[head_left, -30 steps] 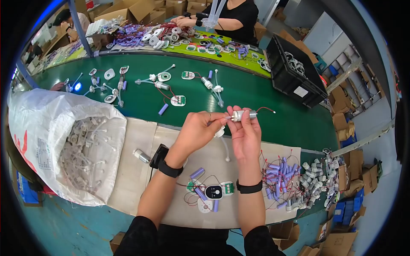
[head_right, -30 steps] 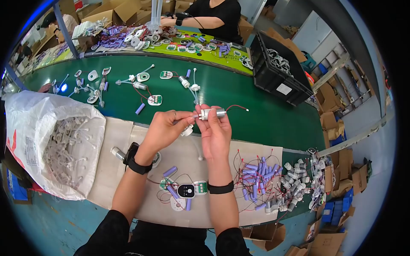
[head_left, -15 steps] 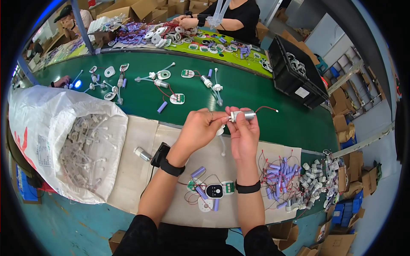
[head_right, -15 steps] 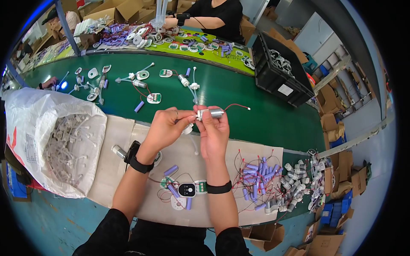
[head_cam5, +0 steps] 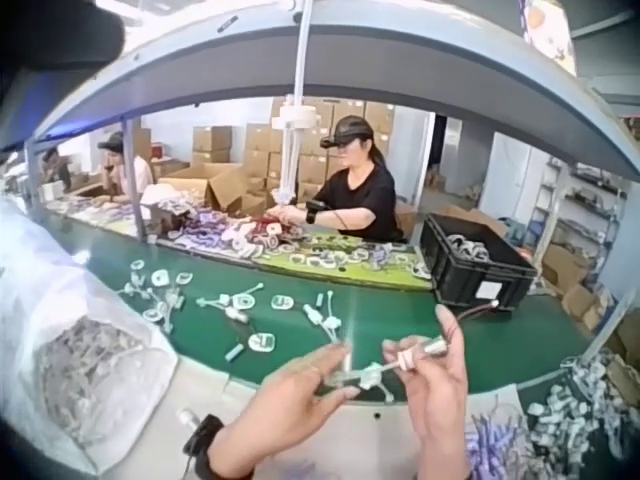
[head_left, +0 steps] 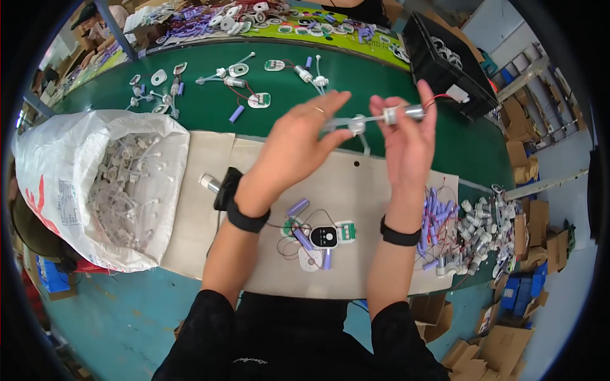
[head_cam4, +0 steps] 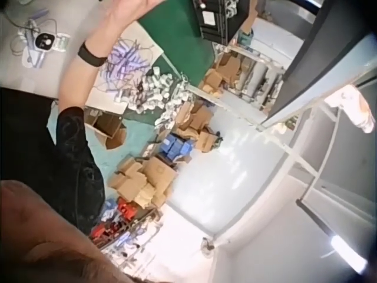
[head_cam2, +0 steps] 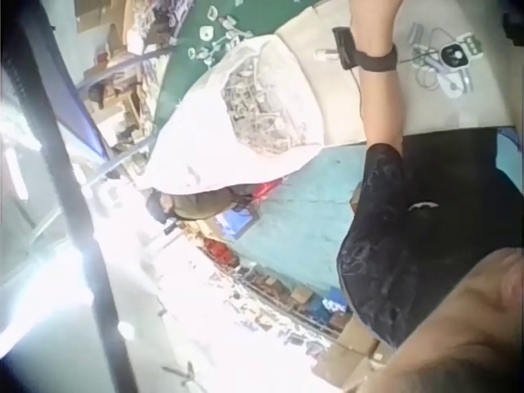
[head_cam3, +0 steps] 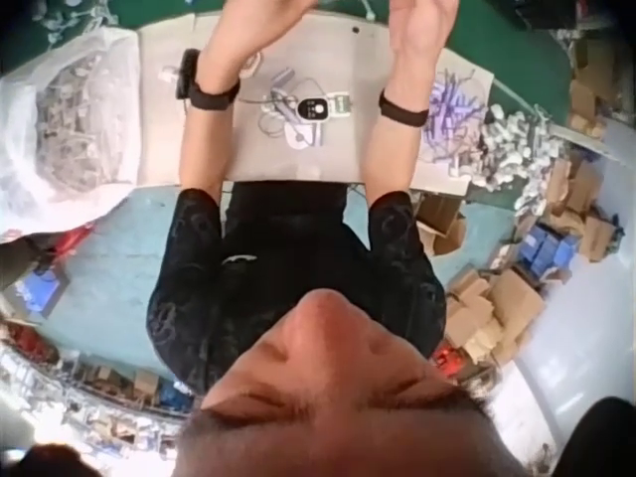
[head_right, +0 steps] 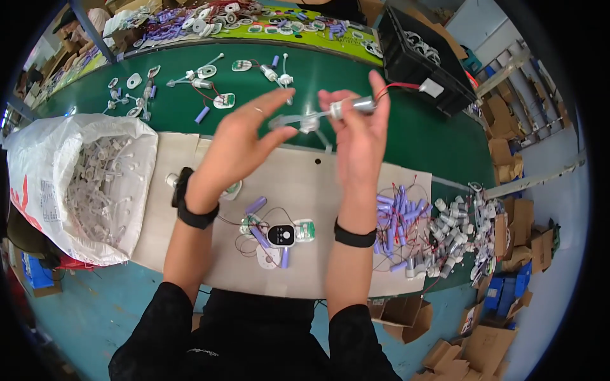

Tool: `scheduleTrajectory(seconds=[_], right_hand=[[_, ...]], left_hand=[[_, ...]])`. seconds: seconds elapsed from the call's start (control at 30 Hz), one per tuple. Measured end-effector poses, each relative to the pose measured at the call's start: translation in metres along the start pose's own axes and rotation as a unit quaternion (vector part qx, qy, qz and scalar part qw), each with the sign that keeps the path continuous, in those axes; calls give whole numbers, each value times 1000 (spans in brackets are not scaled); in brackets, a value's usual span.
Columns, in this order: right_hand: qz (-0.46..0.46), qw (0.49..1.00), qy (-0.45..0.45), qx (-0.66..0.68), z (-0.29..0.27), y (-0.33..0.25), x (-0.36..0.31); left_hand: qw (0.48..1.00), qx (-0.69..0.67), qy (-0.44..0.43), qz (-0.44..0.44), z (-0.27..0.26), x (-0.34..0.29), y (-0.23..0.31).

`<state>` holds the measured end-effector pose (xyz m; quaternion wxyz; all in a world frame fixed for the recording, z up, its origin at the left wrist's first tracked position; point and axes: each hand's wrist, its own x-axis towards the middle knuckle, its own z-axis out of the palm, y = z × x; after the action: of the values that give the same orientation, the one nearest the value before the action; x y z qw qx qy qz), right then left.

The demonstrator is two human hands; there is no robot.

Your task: The person assembles components by hand, joining a motor with a plastic tube assembly before connecting a circuit board to a battery. These steps are repeated, and the completed units are placed onto the green conveyor belt.

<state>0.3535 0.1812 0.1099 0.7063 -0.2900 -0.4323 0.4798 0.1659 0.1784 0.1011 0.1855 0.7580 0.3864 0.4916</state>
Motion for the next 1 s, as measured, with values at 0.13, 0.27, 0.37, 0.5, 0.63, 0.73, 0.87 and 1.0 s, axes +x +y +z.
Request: scheduleTrajectory(seconds=[0.13,0.27,0.37,0.5,0.63,0.73,0.87,1.0], right_hand=[[-26,995,91,-31,-32,-22,1],[-22,988,90,-126,-43,-15,7],[-18,984,70,-162,-32,-16,4],[-14,977,67,-204,-23,-19,-2],[-17,980,55,-193,-20,-20,-2],[-15,980,53,-189,-17,-15,-1],[-39,976,50,-211,-21,-8,3],[-25,978,66,-196,-24,-7,7]], left_hand=[[988,53,-132,-58,-27,-37,22],[963,70,-256,-45,-21,-102,32],[965,115,-233,7,7,-144,36],[950,195,-246,4,17,-161,42],[985,75,-149,-45,-2,-164,41],[908,-184,-52,-372,-32,-163,34],[820,-339,33,-461,-54,-146,11],[762,-454,74,-455,-65,-117,5]])
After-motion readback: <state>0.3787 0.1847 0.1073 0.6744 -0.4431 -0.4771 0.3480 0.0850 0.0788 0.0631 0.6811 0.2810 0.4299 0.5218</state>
